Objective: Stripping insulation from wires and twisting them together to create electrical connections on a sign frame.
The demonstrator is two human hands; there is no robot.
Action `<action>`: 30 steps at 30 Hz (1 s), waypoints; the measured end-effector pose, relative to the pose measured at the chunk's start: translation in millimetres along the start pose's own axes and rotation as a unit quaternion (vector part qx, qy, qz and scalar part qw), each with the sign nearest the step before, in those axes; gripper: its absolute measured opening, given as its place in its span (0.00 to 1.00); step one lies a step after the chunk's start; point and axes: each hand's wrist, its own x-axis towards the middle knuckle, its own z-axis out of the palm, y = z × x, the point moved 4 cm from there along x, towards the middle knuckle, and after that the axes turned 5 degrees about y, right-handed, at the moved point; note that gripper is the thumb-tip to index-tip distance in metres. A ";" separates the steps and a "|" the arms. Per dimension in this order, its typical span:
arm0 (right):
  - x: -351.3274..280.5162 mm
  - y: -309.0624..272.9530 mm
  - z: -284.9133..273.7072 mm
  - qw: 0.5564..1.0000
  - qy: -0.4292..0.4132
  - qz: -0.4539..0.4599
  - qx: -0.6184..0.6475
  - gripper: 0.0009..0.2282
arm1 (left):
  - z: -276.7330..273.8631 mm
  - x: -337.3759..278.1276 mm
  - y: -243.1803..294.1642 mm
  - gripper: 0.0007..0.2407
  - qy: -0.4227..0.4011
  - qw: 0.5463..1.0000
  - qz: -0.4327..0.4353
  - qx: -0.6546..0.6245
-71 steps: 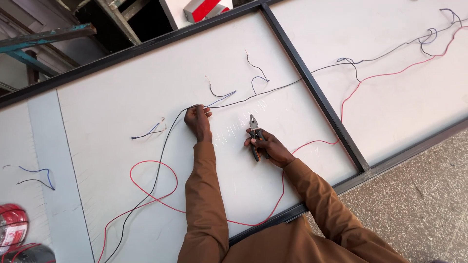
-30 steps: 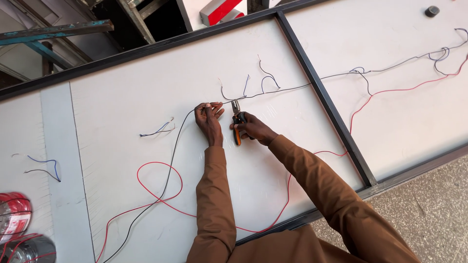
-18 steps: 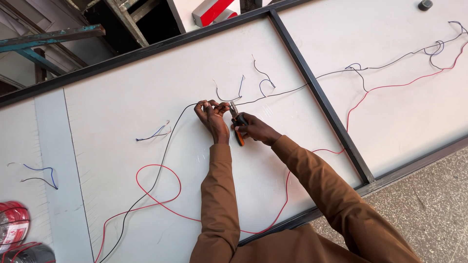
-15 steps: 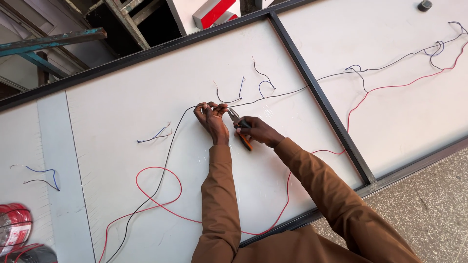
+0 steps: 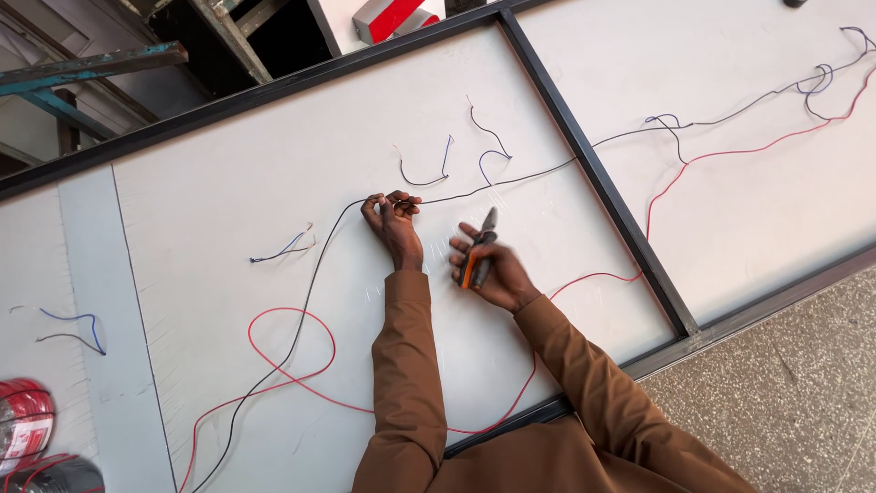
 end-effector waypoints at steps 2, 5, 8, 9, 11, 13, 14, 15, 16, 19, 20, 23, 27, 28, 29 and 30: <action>-1.6 3.5 5.3 0.997 0.025 0.005 -0.074 0.38 | 6.2 -3.8 3.8 0.03 -0.004 1.000 -0.005 0.002; -3.4 9.7 16.2 0.984 0.050 0.015 -0.173 0.39 | 5.7 -12.0 11.8 0.03 -0.002 1.000 -0.014 0.002; -1.5 -1.7 33.1 0.969 0.049 -0.002 -0.243 0.31 | 17.8 -13.9 22.4 0.03 -0.009 1.000 -0.015 -0.007; -5.3 -2.7 36.4 0.958 0.053 -0.009 -0.283 0.26 | 17.0 -19.3 26.4 0.03 -0.012 1.000 -0.016 -0.006; -10.0 -8.3 50.4 0.948 0.057 -0.015 -0.313 0.26 | 25.2 -20.6 33.0 0.03 -0.016 1.000 -0.009 -0.003; -7.5 -11.0 57.5 0.937 0.062 -0.025 -0.342 0.25 | 30.2 -20.4 35.2 0.03 -0.024 1.000 -0.003 -0.002; -2.7 -11.0 58.6 0.934 0.056 -0.033 -0.351 0.22 | 31.3 -19.5 34.7 0.03 -0.030 1.000 0.002 0.004; 2.2 -11.3 59.9 0.931 0.051 -0.042 -0.359 0.20 | 33.1 -18.4 34.1 0.03 -0.037 0.999 0.007 0.009; 8.8 -13.2 61.0 0.931 0.050 -0.044 -0.360 0.20 | 35.3 -18.1 32.0 0.03 -0.038 0.999 0.007 0.008; 16.6 -17.9 73.5 0.924 0.054 -0.070 -0.373 0.12 | 37.9 -21.4 28.3 0.03 -0.047 0.999 0.019 0.007; 12.4 -19.5 84.2 0.928 0.055 -0.067 -0.361 0.12 | 39.0 -23.4 28.1 0.04 -0.050 0.998 0.027 0.010; 26.2 -20.1 83.4 0.924 0.046 -0.076 -0.373 0.17 | 51.2 -38.2 38.1 0.05 -0.054 0.998 0.024 0.015; 66.5 -12.9 44.1 0.896 0.049 -0.123 -0.423 0.20 | 54.3 -41.3 43.4 0.08 -0.045 0.999 0.027 0.007; 69.0 -10.6 38.2 0.897 0.050 -0.122 -0.422 0.20 | 51.0 -40.4 38.2 0.08 -0.045 0.999 0.026 0.008; 74.2 -10.4 34.0 0.897 0.057 -0.125 -0.421 0.18 | 49.1 -36.8 33.2 0.09 -0.046 0.999 0.017 -0.008; 79.3 -10.1 30.1 0.896 0.064 -0.128 -0.420 0.16 | 47.2 -33.1 28.5 0.09 -0.046 0.999 0.008 -0.023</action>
